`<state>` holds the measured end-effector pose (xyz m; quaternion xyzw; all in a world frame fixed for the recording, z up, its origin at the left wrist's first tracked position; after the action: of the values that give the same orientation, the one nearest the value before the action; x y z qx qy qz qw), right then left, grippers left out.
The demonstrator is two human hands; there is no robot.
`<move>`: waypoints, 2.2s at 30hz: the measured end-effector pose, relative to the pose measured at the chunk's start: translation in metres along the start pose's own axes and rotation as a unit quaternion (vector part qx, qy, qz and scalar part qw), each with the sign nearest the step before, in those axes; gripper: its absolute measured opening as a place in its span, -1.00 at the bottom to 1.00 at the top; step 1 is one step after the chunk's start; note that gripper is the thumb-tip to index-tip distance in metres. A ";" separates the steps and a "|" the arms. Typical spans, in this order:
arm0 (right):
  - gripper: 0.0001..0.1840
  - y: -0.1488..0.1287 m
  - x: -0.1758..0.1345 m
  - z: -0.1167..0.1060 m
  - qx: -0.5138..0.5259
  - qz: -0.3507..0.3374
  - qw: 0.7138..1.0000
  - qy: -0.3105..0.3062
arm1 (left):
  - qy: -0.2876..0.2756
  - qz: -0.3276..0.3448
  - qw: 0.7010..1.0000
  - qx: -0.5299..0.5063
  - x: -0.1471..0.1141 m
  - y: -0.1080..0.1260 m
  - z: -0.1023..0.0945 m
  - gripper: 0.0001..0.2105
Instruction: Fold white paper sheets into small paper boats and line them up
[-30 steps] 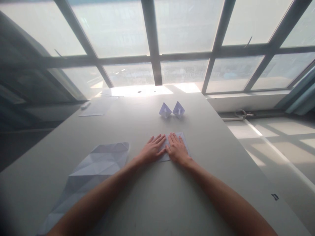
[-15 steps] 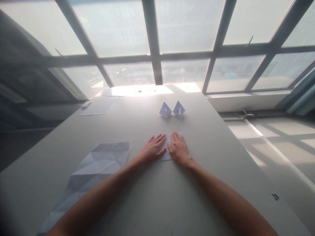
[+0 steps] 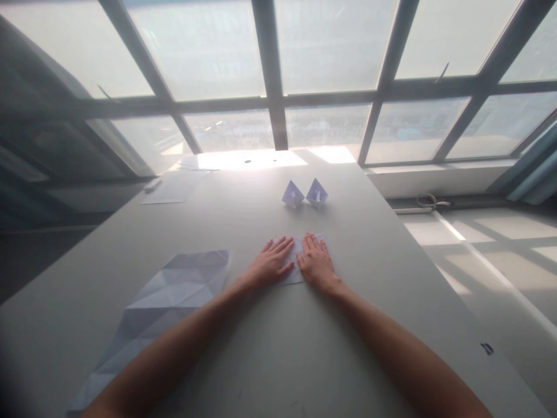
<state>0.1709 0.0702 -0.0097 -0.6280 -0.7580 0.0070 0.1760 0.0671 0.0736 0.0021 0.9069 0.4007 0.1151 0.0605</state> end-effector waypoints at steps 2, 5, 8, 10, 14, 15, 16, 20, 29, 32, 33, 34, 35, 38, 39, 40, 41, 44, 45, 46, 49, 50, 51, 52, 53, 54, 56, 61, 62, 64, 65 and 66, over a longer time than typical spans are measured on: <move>-0.34 0.000 0.000 0.000 0.001 0.000 1.000 0.001 | -0.001 0.001 1.000 0.000 0.000 0.000 0.000 -0.38; -0.38 0.001 0.000 0.001 0.001 -0.004 1.000 0.003 | -0.003 0.002 1.000 0.003 0.000 0.000 0.001 -0.38; -0.39 0.003 0.000 0.002 0.000 -0.005 1.000 0.006 | -0.006 0.003 1.000 0.005 0.001 -0.001 0.003 -0.37; -0.38 0.004 0.001 0.002 0.000 -0.005 1.000 0.010 | -0.006 0.004 1.000 0.005 0.001 -0.001 0.003 -0.37; -0.39 0.004 0.001 0.001 0.002 -0.005 1.000 0.018 | -0.005 0.004 1.000 0.006 0.000 -0.001 0.003 -0.37; -0.39 0.003 0.001 0.001 0.002 -0.005 1.000 0.019 | -0.005 0.004 1.000 0.007 0.000 -0.001 0.002 -0.37; -0.39 0.003 0.001 0.000 0.002 -0.004 1.000 0.019 | -0.005 0.003 1.000 0.007 0.000 -0.002 0.002 -0.37; -0.38 0.002 0.001 0.000 0.000 -0.004 1.000 0.017 | -0.006 0.002 1.000 0.007 0.000 -0.002 0.001 -0.37; -0.37 0.003 0.000 0.001 0.001 -0.005 1.000 0.019 | -0.010 -0.002 1.000 0.000 0.000 -0.001 0.001 -0.37; -0.38 0.004 0.000 0.001 0.000 -0.007 1.000 0.020 | -0.009 -0.003 1.000 -0.001 0.000 -0.001 0.001 -0.37; -0.39 0.004 0.000 0.001 0.000 -0.007 1.000 0.021 | -0.009 -0.003 1.000 -0.001 0.000 -0.001 0.001 -0.37; -0.39 0.004 0.000 0.001 0.001 -0.006 1.000 0.022 | -0.010 -0.002 1.000 0.000 0.000 -0.001 0.001 -0.37; -0.39 0.004 0.000 0.001 0.001 -0.006 1.000 0.023 | -0.010 -0.002 1.000 0.001 0.000 -0.001 0.002 -0.37; -0.39 0.003 0.000 0.001 0.002 -0.007 1.000 0.024 | -0.010 0.000 1.000 0.002 0.000 -0.001 0.002 -0.37; -0.39 0.003 0.000 0.001 0.003 -0.007 1.000 0.023 | -0.010 -0.001 1.000 0.002 0.000 -0.001 0.002 -0.37; -0.39 0.003 0.000 0.001 0.003 -0.006 1.000 0.023 | -0.011 -0.001 1.000 0.002 0.000 -0.002 0.002 -0.37; -0.39 0.003 0.001 0.001 0.003 -0.005 1.000 0.022 | -0.011 -0.002 1.000 0.003 0.000 -0.002 0.002 -0.37; -0.39 0.003 0.001 0.001 0.004 -0.004 1.000 0.021 | -0.010 -0.003 1.000 0.004 0.000 -0.002 0.001 -0.37; -0.39 0.003 0.001 0.001 0.004 -0.004 1.000 0.022 | -0.010 -0.003 1.000 0.004 0.000 -0.002 0.001 -0.37; -0.39 0.003 0.001 0.001 0.004 -0.004 1.000 0.022 | -0.009 -0.002 1.000 0.004 0.000 -0.002 0.001 -0.37; -0.39 0.002 0.001 0.001 0.004 -0.005 1.000 0.021 | -0.007 0.001 1.000 0.005 -0.001 -0.002 0.001 -0.37; -0.39 0.002 0.001 0.001 0.004 -0.005 1.000 0.021 | -0.005 0.002 1.000 0.005 -0.001 -0.002 0.002 -0.37; -0.39 0.002 0.001 0.001 0.003 -0.005 1.000 0.022 | -0.004 0.003 1.000 0.006 -0.001 -0.002 0.002 -0.37; -0.39 0.002 0.001 0.002 0.003 -0.005 1.000 0.023 | -0.003 0.003 1.000 0.006 -0.001 -0.002 0.002 -0.37; -0.39 0.002 0.001 0.002 0.003 -0.005 1.000 0.025 | -0.002 0.003 1.000 0.006 -0.001 -0.002 0.002 -0.37; -0.39 0.002 0.001 0.002 0.003 -0.005 1.000 0.026 | -0.002 0.003 1.000 0.006 -0.001 -0.003 0.002 -0.37; -0.39 0.002 0.001 0.002 0.004 -0.006 1.000 0.026 | -0.003 0.002 1.000 0.005 -0.001 -0.003 0.002 -0.37; -0.39 0.003 0.001 0.002 0.006 -0.003 1.000 0.022 | -0.004 0.001 1.000 0.004 -0.001 -0.003 0.002 -0.37; -0.39 0.003 0.001 0.002 0.006 -0.002 1.000 0.023 | -0.004 0.001 1.000 0.004 -0.001 -0.003 0.002 -0.37; -0.39 0.003 0.001 0.002 0.006 -0.001 1.000 0.023 | -0.002 0.004 1.000 0.004 -0.001 -0.002 0.002 -0.37; -0.39 0.004 0.001 0.002 0.005 0.000 1.000 0.023 | -0.001 0.005 1.000 0.004 0.000 -0.002 0.002 -0.37; -0.39 0.004 0.001 0.002 0.005 0.000 1.000 0.023 | 0.000 0.006 1.000 0.005 0.000 -0.002 0.002 -0.37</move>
<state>0.1738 0.0721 -0.0121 -0.6271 -0.7537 -0.0033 0.1967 0.0659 0.0745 0.0002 0.9097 0.3955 0.1135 0.0555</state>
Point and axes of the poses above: each hand's wrist, its own x-axis towards the middle knuckle, its own z-axis out of the palm, y = z × x, the point moved 10 cm from there along x, towards the middle knuckle, and after that the axes turned 5 degrees about y, right-handed, at the moved point
